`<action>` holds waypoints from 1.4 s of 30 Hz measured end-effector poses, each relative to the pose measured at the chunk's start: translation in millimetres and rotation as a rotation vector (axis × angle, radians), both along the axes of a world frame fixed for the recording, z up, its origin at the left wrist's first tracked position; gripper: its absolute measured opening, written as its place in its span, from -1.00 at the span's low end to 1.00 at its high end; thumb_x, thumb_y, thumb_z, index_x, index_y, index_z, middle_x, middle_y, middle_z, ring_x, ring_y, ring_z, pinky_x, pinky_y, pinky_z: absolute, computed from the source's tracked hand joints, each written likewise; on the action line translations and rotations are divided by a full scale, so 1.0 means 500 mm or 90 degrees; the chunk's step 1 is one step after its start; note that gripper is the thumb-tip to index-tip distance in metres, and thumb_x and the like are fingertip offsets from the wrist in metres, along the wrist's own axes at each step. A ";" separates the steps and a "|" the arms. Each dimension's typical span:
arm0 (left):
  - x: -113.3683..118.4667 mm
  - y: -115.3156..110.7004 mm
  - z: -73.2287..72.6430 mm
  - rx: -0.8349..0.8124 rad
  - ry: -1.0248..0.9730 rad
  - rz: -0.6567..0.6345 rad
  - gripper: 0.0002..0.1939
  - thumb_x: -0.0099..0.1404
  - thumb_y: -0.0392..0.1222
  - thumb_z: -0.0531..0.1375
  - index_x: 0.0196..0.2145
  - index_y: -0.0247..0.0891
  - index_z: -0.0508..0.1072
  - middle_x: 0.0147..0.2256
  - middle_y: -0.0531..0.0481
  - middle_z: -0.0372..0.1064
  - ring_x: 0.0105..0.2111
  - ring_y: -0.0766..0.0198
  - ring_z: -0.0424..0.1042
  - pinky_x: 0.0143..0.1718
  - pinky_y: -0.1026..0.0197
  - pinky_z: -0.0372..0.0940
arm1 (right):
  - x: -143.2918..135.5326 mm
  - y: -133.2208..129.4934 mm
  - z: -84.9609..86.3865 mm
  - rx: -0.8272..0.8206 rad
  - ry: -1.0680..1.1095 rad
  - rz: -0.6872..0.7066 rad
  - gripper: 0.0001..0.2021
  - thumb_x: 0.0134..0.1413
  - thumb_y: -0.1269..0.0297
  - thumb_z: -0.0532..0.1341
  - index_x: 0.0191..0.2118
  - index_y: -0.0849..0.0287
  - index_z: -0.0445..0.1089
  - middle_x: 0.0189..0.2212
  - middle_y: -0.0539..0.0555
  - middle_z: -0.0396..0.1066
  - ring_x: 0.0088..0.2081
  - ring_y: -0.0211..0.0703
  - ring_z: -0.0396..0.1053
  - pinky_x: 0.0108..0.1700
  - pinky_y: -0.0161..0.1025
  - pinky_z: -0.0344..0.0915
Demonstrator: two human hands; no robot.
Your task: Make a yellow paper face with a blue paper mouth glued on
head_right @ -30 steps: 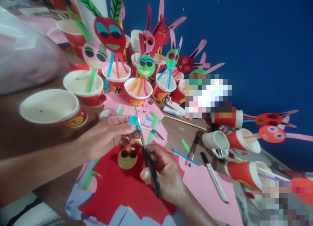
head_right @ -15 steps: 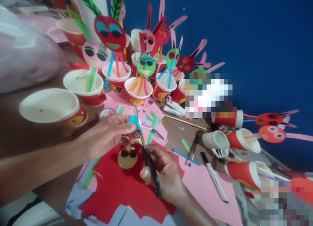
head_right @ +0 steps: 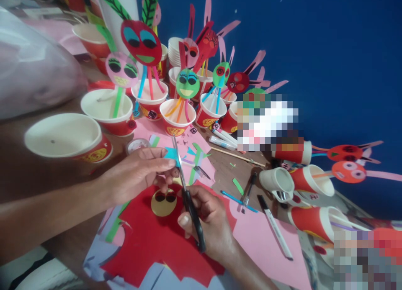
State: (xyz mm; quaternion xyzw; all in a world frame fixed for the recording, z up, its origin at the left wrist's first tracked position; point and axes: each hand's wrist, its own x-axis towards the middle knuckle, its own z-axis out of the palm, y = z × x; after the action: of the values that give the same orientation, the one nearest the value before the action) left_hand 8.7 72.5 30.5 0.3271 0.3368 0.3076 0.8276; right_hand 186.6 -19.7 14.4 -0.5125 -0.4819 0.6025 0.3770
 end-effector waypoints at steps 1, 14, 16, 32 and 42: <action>0.000 0.000 0.000 0.000 -0.001 0.000 -0.91 0.16 -0.27 0.19 -0.44 -0.37 0.40 -0.49 -0.01 0.38 -0.53 0.39 0.35 -0.57 0.36 0.28 | 0.000 0.001 -0.001 0.001 0.001 0.000 -0.62 -0.06 0.00 0.28 -0.21 0.15 0.28 -0.64 -0.12 0.25 -0.71 -0.41 0.14 -0.67 -0.44 0.14; 0.000 0.000 -0.001 -0.004 0.000 -0.002 -0.91 0.16 -0.28 0.18 -0.45 -0.37 0.40 -0.50 0.02 0.38 -0.55 0.41 0.34 -0.58 0.38 0.27 | -0.005 0.002 0.001 0.018 -0.004 -0.001 -0.68 -0.01 0.05 0.26 -0.23 0.15 0.29 -0.64 -0.11 0.27 -0.73 -0.42 0.17 -0.68 -0.45 0.17; 0.000 0.000 0.000 -0.002 0.003 -0.001 -0.91 0.16 -0.27 0.19 -0.45 -0.36 0.40 -0.50 0.02 0.38 -0.54 0.41 0.34 -0.58 0.37 0.27 | -0.006 0.002 -0.002 0.013 -0.011 0.001 -0.68 -0.01 0.04 0.26 -0.24 0.16 0.29 -0.64 -0.11 0.26 -0.73 -0.41 0.18 -0.69 -0.44 0.16; 0.009 -0.019 0.002 0.008 0.068 -0.081 -0.81 0.12 -0.15 0.23 -0.52 -0.35 0.39 -0.56 0.05 0.35 -0.64 0.44 0.28 -0.64 0.38 0.19 | 0.002 0.044 0.043 0.135 -0.116 -0.121 -0.54 -0.12 0.06 0.34 -0.14 0.05 0.16 -0.41 -0.05 0.30 -0.43 -0.29 0.28 -0.40 -0.35 0.30; 0.020 -0.044 -0.001 0.076 0.153 -0.115 -0.74 0.13 -0.11 0.22 -0.57 -0.35 0.39 -0.69 0.06 0.29 -0.69 0.42 0.27 -0.65 0.39 0.10 | -0.017 0.041 0.052 0.129 -0.132 -0.189 -0.59 -0.16 0.24 0.34 -0.18 0.08 0.18 -0.47 -0.08 0.36 -0.50 -0.29 0.31 -0.42 -0.35 0.31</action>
State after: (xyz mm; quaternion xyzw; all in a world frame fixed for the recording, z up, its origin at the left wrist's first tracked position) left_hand 18.7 50.5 30.1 0.4392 0.3837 0.2103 0.7847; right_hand 178.0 0.8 40.4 -0.5971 -0.4952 0.4326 0.4595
